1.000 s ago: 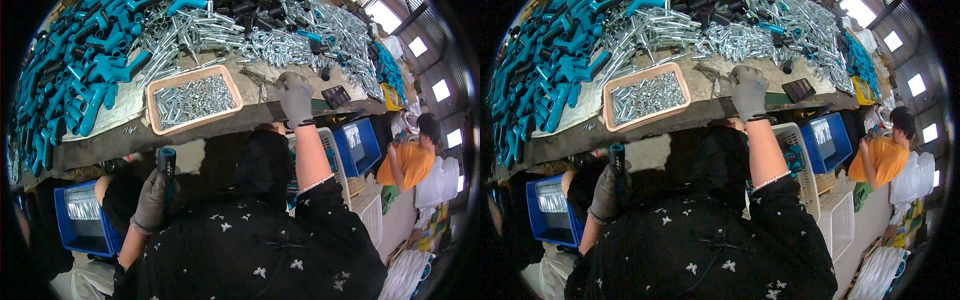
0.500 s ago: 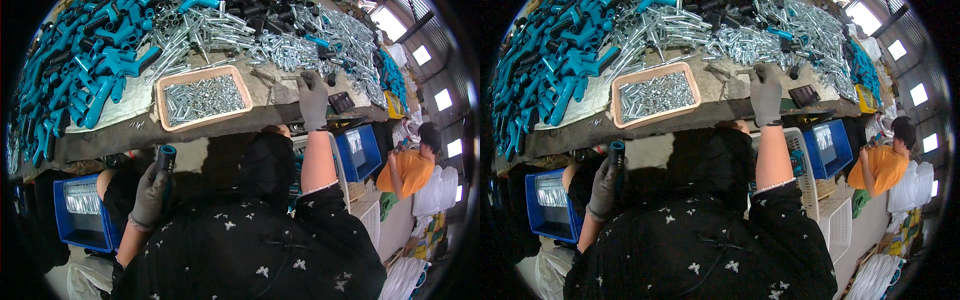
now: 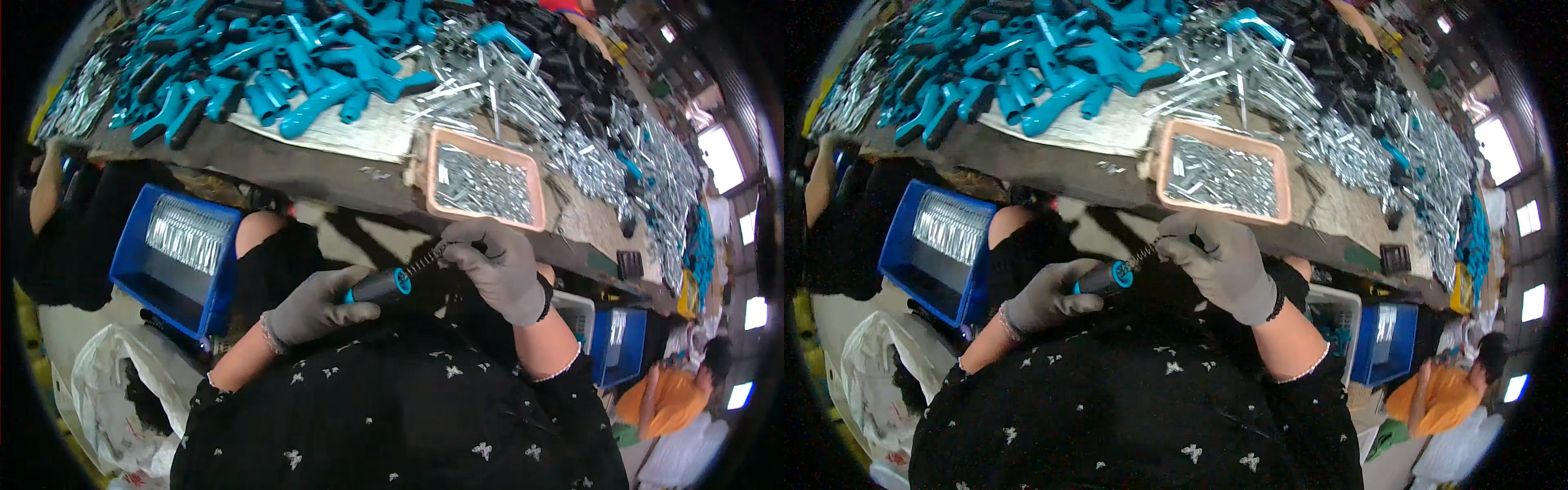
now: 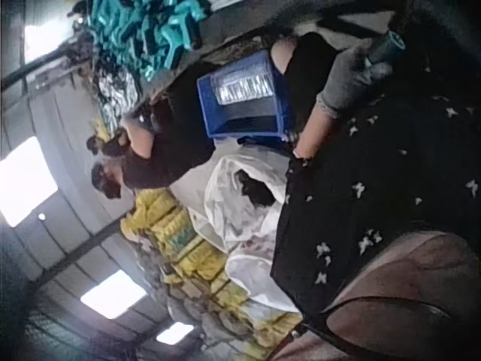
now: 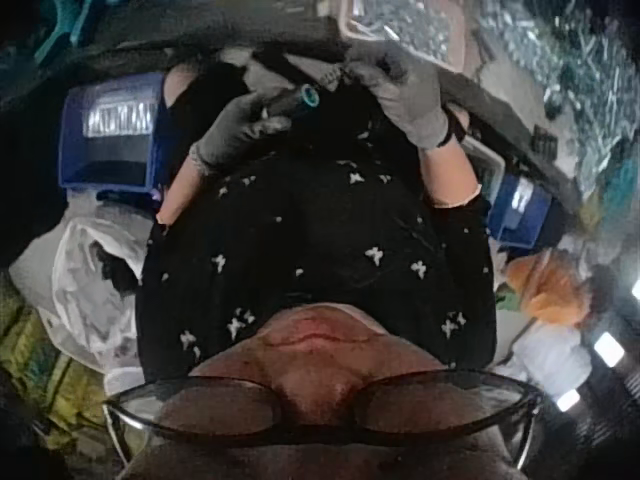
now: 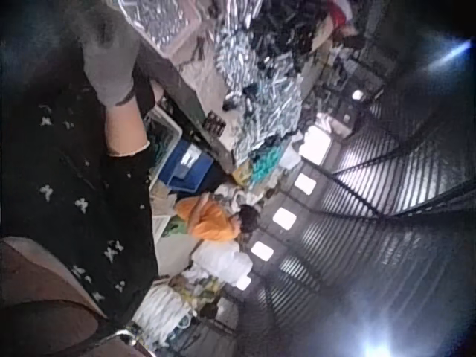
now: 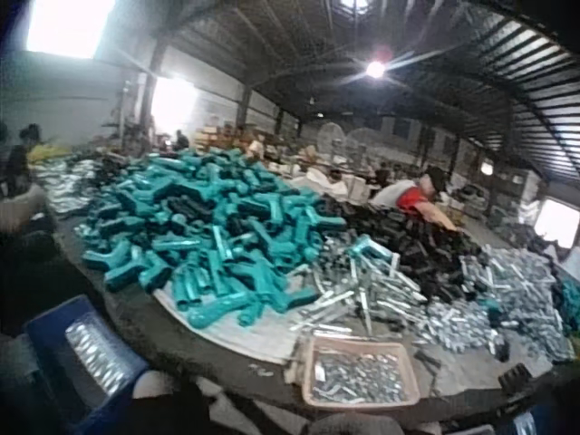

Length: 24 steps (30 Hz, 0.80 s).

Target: Assembling plastic handles with metal components at a factory workbench.

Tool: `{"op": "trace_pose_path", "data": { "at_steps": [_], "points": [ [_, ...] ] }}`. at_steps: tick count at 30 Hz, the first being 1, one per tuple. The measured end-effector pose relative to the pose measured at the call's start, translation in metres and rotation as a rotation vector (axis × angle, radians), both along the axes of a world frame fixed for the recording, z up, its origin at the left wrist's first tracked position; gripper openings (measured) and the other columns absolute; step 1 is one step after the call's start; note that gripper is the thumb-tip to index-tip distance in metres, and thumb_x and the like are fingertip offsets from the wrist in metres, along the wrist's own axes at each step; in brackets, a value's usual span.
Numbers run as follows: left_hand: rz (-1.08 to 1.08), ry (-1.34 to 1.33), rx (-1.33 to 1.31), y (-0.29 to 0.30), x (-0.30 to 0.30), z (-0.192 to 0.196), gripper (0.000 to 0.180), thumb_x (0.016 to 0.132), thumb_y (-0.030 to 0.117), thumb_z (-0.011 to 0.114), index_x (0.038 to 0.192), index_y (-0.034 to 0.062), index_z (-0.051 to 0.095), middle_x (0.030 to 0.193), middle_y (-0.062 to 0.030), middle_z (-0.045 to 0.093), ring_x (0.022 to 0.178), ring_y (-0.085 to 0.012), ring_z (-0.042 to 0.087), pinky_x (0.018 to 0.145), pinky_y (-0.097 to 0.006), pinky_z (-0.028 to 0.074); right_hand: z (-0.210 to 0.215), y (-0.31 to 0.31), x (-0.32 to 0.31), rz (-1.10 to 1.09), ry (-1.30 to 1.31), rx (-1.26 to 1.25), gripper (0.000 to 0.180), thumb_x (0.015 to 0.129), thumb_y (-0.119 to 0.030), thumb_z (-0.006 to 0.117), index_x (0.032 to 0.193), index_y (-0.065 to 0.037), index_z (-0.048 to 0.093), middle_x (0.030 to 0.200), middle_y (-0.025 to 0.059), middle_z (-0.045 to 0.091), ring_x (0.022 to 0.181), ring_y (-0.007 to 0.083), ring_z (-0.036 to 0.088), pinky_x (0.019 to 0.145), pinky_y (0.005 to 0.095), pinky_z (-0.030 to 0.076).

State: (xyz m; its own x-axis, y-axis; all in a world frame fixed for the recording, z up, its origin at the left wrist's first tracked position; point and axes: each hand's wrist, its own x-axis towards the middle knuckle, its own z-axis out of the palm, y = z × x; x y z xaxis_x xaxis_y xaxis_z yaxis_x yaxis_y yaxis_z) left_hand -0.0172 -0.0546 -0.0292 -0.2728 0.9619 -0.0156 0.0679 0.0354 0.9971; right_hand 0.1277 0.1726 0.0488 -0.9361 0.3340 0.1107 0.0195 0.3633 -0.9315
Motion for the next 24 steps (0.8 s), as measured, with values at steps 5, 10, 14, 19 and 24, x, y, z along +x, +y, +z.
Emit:
{"op": "trace_pose_path", "data": {
  "at_steps": [5, 10, 14, 19, 24],
  "points": [
    [0.301, 0.338, -0.042, -0.034, -0.005, 0.007, 0.047, 0.087, 0.033, 0.075, 0.121, 0.0028, 0.062, 0.097, -0.0168, 0.067, 0.089, -0.0308, 0.066, 0.081, -0.037, 0.052, 0.004, -0.037, -0.046, 0.045, -0.192, -0.276, 0.009, 0.095, -0.003, 0.062, 0.099, 0.005, 0.063, 0.083, 0.0099, 0.067, 0.072, 0.0141, 0.064, 0.066, 0.0278, 0.052],
    [0.708, 0.718, -0.081, -0.057, -0.02, 0.011, 0.047, 0.083, 0.024, 0.075, 0.122, 0.0016, 0.061, 0.106, -0.021, 0.068, 0.099, -0.0399, 0.066, 0.083, -0.042, 0.053, -0.007, -0.056, -0.099, 0.143, -0.269, 0.027, 0.027, 0.092, -0.027, 0.069, 0.092, 0.0, 0.066, 0.072, 0.01, 0.068, 0.067, 0.0153, 0.064, 0.063, 0.0329, 0.051],
    [0.47, 0.124, -0.027, -0.087, -0.038, -0.01, 0.047, 0.091, 0.026, 0.069, 0.128, -0.0008, 0.059, 0.103, -0.0135, 0.068, 0.096, -0.0206, 0.064, 0.088, -0.035, 0.05, 0.009, -0.055, -0.134, 0.503, -0.126, 0.278, 0.019, 0.091, -0.019, 0.069, 0.097, -0.001, 0.067, 0.079, 0.0084, 0.07, 0.073, 0.0161, 0.066, 0.067, 0.0307, 0.052],
    [0.351, -0.314, 0.035, -0.11, -0.035, -0.026, 0.048, 0.096, 0.031, 0.066, 0.13, -0.001, 0.058, 0.111, -0.0025, 0.064, 0.1, -0.013, 0.056, 0.09, -0.03, 0.046, 0.032, -0.065, -0.171, 0.881, -0.233, 0.31, 0.026, 0.092, -0.026, 0.066, 0.108, -0.006, 0.066, 0.094, 0.0185, 0.069, 0.093, 0.0337, 0.067, 0.079, 0.0428, 0.051],
    [0.672, -0.118, -0.077, -0.09, -0.04, -0.029, 0.041, 0.095, 0.025, 0.065, 0.126, -0.0011, 0.06, 0.107, -0.0044, 0.064, 0.098, -0.0134, 0.056, 0.089, -0.03, 0.046, 0.012, -0.023, -0.254, 0.167, 0.151, 1.299, 0.027, 0.09, -0.015, 0.061, 0.116, -0.015, 0.068, 0.118, 0.0127, 0.063, 0.114, 0.0293, 0.062, 0.087, 0.0415, 0.053]
  ]
}}
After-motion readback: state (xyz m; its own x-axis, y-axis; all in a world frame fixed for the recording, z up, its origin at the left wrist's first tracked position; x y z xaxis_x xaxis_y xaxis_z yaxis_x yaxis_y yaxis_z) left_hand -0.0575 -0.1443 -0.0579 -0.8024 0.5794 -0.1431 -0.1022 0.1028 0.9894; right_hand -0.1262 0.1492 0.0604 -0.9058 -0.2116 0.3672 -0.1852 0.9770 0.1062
